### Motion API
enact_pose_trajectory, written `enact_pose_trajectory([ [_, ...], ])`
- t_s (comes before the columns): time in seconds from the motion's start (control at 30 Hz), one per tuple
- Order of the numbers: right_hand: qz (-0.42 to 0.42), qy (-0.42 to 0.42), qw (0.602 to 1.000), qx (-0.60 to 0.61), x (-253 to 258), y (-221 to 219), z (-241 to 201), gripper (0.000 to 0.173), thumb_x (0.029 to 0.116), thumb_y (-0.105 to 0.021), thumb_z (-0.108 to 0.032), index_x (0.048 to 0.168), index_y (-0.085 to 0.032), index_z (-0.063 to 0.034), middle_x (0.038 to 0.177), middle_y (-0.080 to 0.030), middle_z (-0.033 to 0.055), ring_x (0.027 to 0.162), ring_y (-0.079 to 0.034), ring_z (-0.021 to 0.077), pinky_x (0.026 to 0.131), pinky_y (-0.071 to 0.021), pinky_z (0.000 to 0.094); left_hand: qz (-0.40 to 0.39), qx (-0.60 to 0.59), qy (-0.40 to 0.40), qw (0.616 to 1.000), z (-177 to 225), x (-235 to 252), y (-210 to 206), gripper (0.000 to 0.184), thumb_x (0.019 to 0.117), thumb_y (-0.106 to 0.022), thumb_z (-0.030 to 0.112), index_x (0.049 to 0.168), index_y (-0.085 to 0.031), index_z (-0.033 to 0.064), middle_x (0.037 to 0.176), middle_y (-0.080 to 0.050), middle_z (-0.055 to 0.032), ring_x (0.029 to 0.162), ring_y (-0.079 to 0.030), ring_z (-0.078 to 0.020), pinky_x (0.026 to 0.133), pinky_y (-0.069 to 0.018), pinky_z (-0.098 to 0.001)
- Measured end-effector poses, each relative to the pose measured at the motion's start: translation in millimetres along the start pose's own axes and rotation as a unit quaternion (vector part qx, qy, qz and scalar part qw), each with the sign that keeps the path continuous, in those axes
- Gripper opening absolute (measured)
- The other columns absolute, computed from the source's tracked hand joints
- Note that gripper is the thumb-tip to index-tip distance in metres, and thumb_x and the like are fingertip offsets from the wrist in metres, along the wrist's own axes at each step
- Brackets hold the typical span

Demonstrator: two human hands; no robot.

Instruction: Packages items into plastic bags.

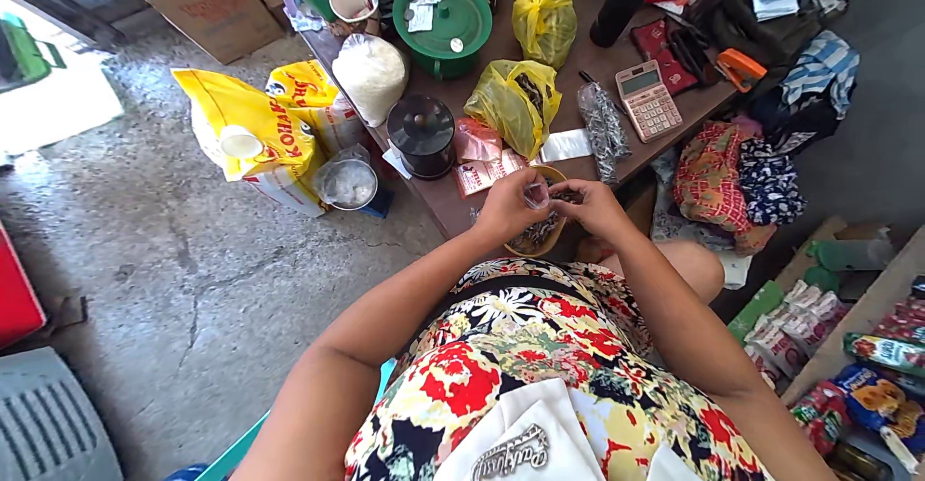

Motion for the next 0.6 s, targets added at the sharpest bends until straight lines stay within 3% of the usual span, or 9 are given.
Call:
enact_pose_trajectory([
  [0.23,0.081,0.024,0.992,0.095,-20,38,-36,0.024,0.0909,-0.075,-0.003,0.115,-0.071,-0.0015,0.1,-0.073,0.0067,0.081,-0.071,0.0083,0.079,-0.0612,0.026,-0.027,0.046,0.061,0.997,-1,8,-11,0.021,0.0814,-0.077,0.001,0.1,-0.067,-0.0017,0.092,-0.069,-0.0133,0.085,-0.068,-0.0225,0.079,-0.0569,-0.0426],
  [0.37,0.079,0.054,0.987,0.126,-34,42,-56,0.027,0.091,-0.074,-0.001,0.117,-0.069,-0.0048,0.099,-0.072,0.0015,0.076,-0.069,0.0043,0.074,-0.0608,0.0207,-0.037,0.063,0.071,0.995,-1,10,-14,0.023,0.0795,-0.078,0.001,0.1,-0.068,-0.0016,0.092,-0.07,-0.0139,0.086,-0.069,-0.0256,0.079,-0.0563,-0.0465],
  [0.5,0.059,0.071,0.985,0.148,-35,25,-59,0.026,0.0909,-0.073,0.0,0.116,-0.069,-0.0043,0.099,-0.072,0.0025,0.076,-0.07,0.0055,0.074,-0.0611,0.0219,-0.045,0.063,0.073,0.994,2,11,-16,0.022,0.0819,-0.078,0.003,0.1,-0.068,-0.0024,0.092,-0.07,-0.0149,0.087,-0.068,-0.026,0.081,-0.0557,-0.0472],
  [0.6,0.059,0.073,0.99,0.103,-32,11,-59,0.024,0.0915,-0.075,-0.003,0.115,-0.07,-0.0053,0.11,-0.072,0.0057,0.087,-0.071,0.0093,0.08,-0.0614,0.0254,-0.038,0.068,0.072,0.994,0,10,-16,0.026,0.0821,-0.079,0.007,0.103,-0.068,-0.003,0.096,-0.071,-0.0171,0.091,-0.07,-0.0283,0.084,-0.0559,-0.0508],
])
Point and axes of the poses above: each hand's wrist, its own x-axis towards the middle knuckle, its own y-axis out of the back of the hand, z = x × y, the point moved 2 cm from there along x, towards the middle knuckle
